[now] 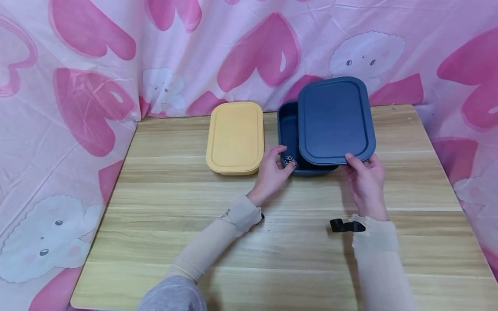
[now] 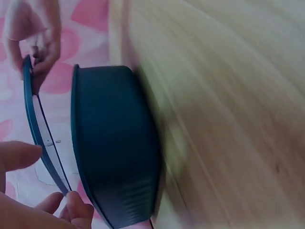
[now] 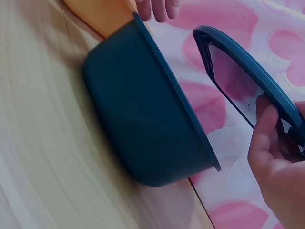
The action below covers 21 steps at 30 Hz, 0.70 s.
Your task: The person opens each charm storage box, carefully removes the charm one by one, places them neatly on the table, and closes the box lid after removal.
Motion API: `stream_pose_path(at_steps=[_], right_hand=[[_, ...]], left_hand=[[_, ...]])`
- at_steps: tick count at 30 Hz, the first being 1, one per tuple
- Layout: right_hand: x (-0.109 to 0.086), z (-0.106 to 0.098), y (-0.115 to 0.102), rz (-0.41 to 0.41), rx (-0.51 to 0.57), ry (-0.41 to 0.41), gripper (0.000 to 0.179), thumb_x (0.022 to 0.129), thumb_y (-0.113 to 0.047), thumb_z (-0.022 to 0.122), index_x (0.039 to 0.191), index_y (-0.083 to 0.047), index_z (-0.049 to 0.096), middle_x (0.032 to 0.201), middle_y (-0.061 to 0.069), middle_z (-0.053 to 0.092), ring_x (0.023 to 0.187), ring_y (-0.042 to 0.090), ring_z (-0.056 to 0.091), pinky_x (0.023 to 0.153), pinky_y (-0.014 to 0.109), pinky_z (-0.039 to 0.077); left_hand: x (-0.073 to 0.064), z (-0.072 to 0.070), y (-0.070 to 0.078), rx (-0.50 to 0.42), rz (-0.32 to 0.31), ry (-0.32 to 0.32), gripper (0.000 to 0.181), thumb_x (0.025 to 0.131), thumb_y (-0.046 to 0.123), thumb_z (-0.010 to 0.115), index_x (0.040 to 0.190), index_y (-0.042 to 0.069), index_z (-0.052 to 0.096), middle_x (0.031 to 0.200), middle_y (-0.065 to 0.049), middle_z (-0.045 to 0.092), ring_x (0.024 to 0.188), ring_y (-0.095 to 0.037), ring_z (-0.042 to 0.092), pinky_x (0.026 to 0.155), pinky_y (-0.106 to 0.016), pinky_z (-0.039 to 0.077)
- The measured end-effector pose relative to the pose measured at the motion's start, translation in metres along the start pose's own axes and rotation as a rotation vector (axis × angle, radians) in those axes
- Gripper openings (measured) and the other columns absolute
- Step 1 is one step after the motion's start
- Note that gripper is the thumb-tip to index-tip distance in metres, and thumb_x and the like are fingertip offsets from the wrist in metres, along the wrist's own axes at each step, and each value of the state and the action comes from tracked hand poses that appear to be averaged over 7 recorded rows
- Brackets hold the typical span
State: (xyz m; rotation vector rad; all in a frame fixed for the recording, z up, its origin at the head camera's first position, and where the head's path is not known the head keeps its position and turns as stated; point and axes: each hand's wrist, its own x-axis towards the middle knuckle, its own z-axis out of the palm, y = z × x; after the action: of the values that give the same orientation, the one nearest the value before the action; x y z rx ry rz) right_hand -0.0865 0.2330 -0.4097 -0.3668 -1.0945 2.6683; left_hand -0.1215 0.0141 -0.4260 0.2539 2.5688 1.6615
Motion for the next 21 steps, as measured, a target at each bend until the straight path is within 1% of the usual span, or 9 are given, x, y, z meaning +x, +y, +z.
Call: stream_pose_path(at_steps=[2,3,5,8,10,12,15,21], right_hand=[[0.001,-0.001,-0.002,-0.008,-0.003,0.021,0.033,0.081,0.018,0.063,0.11,0.004,0.057,0.088,0.011,0.067,0.071,0.019,0.07,0.065,0.025,0.061],[0.001,-0.002,-0.003,-0.011,-0.005,0.032,0.032,0.081,0.018,0.064,0.109,0.004,0.057,0.087,0.01,0.067,0.07,0.018,0.069,0.063,0.025,0.061],[0.002,-0.004,-0.007,-0.02,-0.002,0.05,0.031,0.08,0.019,0.064,0.107,0.004,0.057,0.085,0.01,0.067,0.068,0.018,0.068,0.061,0.024,0.06],[0.004,-0.005,-0.012,-0.035,-0.007,0.085,0.031,0.079,0.019,0.065,0.105,0.003,0.057,0.081,0.01,0.067,0.064,0.017,0.065,0.056,0.024,0.057],[0.005,-0.006,-0.016,-0.045,0.005,0.091,0.032,0.079,0.019,0.064,0.106,0.003,0.057,0.081,0.01,0.067,0.064,0.017,0.065,0.055,0.024,0.057],[0.005,-0.007,-0.02,-0.06,0.009,0.101,0.034,0.078,0.02,0.064,0.106,0.003,0.057,0.081,0.011,0.068,0.063,0.018,0.066,0.054,0.024,0.057],[0.006,-0.009,-0.026,-0.08,0.014,0.131,0.035,0.077,0.021,0.065,0.105,0.003,0.056,0.078,0.012,0.069,0.06,0.019,0.066,0.053,0.025,0.057],[0.009,-0.013,-0.036,-0.126,-0.023,0.235,0.038,0.072,0.023,0.068,0.1,0.002,0.055,0.07,0.013,0.068,0.054,0.019,0.064,0.049,0.026,0.057]], left_hand=[[0.001,-0.001,-0.001,0.097,0.048,-0.013,0.056,0.086,0.017,0.07,0.135,-0.002,0.051,0.144,-0.011,0.045,0.119,-0.028,0.055,0.103,-0.03,0.047],[0.001,-0.001,-0.002,0.149,0.064,-0.026,0.059,0.086,0.02,0.07,0.136,-0.002,0.049,0.146,-0.011,0.042,0.126,-0.027,0.05,0.108,-0.031,0.043],[0.001,-0.003,-0.003,0.243,0.078,-0.069,0.066,0.087,0.027,0.07,0.14,-0.001,0.044,0.152,-0.011,0.036,0.141,-0.025,0.034,0.12,-0.035,0.03],[0.001,-0.005,-0.004,0.353,0.084,-0.144,0.075,0.089,0.038,0.066,0.146,-0.001,0.036,0.158,-0.01,0.027,0.146,-0.024,0.024,0.123,-0.037,0.024],[0.001,-0.005,-0.005,0.414,0.091,-0.181,0.077,0.091,0.042,0.063,0.147,-0.001,0.033,0.16,-0.01,0.023,0.148,-0.025,0.021,0.123,-0.04,0.023],[0.001,-0.005,-0.007,0.456,0.1,-0.206,0.079,0.092,0.044,0.061,0.148,-0.002,0.031,0.161,-0.011,0.02,0.148,-0.026,0.02,0.123,-0.042,0.022],[0.002,-0.005,-0.008,0.504,0.112,-0.227,0.078,0.094,0.045,0.058,0.149,-0.002,0.028,0.161,-0.012,0.017,0.148,-0.029,0.02,0.123,-0.045,0.023],[0.003,-0.004,-0.012,0.552,0.137,-0.234,0.079,0.096,0.045,0.055,0.149,-0.004,0.025,0.162,-0.015,0.013,0.148,-0.03,0.018,0.122,-0.049,0.024]])
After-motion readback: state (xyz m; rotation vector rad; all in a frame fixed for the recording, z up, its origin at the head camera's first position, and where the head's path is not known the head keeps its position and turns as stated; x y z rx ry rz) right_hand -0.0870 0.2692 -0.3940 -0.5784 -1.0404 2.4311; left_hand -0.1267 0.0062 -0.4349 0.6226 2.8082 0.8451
